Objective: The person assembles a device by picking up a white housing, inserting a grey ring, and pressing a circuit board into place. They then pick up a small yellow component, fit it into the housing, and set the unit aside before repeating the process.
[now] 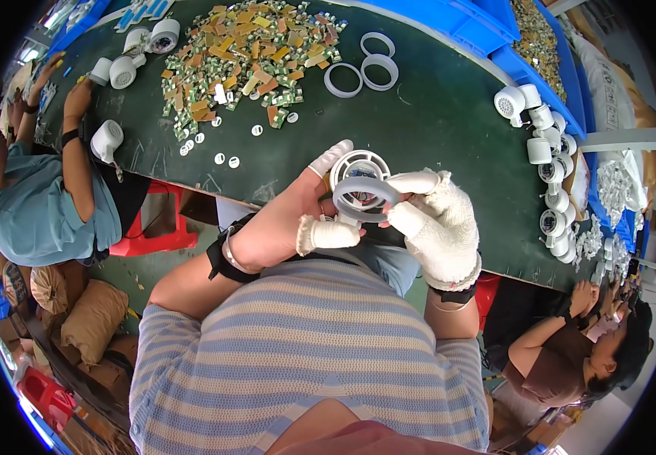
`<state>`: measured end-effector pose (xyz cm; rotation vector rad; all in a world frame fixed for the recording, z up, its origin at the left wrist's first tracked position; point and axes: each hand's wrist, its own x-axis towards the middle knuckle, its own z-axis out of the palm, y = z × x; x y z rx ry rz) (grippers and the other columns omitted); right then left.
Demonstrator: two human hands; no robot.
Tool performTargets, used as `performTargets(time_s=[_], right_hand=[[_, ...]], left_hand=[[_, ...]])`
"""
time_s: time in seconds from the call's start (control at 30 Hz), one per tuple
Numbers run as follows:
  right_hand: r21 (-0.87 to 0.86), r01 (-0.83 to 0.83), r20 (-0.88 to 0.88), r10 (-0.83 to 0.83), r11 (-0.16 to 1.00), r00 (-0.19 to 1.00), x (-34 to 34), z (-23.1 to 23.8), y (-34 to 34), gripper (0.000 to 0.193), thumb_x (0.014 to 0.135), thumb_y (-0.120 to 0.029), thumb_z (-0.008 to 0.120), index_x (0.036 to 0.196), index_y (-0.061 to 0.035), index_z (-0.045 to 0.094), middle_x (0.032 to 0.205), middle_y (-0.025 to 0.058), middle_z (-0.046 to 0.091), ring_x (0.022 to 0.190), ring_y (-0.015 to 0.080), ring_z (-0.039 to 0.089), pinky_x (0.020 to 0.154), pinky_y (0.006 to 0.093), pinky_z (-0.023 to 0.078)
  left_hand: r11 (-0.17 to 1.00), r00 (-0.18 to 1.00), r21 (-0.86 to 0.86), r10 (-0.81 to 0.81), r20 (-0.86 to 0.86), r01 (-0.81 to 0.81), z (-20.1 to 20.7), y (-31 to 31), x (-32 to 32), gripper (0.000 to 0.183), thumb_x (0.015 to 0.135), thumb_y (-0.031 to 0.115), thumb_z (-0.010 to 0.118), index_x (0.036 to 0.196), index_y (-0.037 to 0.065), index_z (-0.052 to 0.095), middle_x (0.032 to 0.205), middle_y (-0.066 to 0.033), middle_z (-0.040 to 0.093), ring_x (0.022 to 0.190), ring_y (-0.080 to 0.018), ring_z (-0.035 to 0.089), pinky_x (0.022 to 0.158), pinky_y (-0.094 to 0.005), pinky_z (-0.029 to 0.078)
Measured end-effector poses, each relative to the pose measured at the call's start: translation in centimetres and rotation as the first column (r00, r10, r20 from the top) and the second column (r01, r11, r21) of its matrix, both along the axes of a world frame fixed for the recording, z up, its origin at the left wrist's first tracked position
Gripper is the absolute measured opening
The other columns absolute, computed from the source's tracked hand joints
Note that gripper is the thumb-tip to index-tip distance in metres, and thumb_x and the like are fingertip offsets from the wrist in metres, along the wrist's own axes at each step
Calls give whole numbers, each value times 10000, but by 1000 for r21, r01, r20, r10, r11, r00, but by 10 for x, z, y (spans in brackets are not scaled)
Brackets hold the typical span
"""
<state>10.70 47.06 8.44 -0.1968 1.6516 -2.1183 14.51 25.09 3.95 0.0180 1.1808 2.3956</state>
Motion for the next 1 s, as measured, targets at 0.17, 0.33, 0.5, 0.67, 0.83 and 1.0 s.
performTargets(time_s=[0.17,0.33,0.5,0.67,0.83,1.0], right_hand=[[129,-50,-181,73,990,981,-3,-3,5,278,896,10,723,1168,55,690,1026,103,689,909,163,678,809,313,566],[201,-53,-324,117,978,939,-6,-1,9,279,903,-37,766,1176,-5,721,952,57,672,850,138,633,772,291,505],[291,-30,-386,146,956,911,-9,2,9,254,918,-89,793,1168,-66,749,866,27,663,766,125,592,702,287,468],[406,91,-517,146,909,843,-6,0,4,269,879,-110,810,1138,-64,754,928,73,678,781,161,621,684,309,479],[526,241,-574,132,816,808,-10,-19,-1,429,879,-197,796,1246,-7,681,1147,129,665,910,209,649,811,336,530],[543,227,-660,244,808,711,-3,-15,-19,536,786,-275,828,1236,-25,678,1068,155,647,945,284,667,841,368,545]], left_hand=[[1000,999,19,-4,36,4,4,-1,1,1172,825,-71,841,1691,139,81,1603,-84,367,1374,-218,523,1067,-380,542],[1000,1000,5,-2,13,2,6,-1,1,1156,833,-81,830,1692,156,94,1597,-79,382,1388,-214,517,1093,-389,521],[1000,999,-14,11,-34,-11,0,-2,2,1125,844,-71,827,1689,154,118,1587,-85,413,1369,-208,539,1102,-391,510],[996,996,-36,77,-37,-78,-5,1,4,1041,854,-65,824,1673,139,215,1512,-77,514,1321,-196,581,1093,-377,508],[966,964,-213,94,-248,-149,-14,7,7,917,866,-70,814,1628,117,337,1487,-64,536,1323,-183,570,1083,-359,499],[844,819,-504,-153,-552,-182,-17,5,6,764,841,8,859,1513,90,504,1396,-78,611,1258,-199,625,1041,-360,510]])
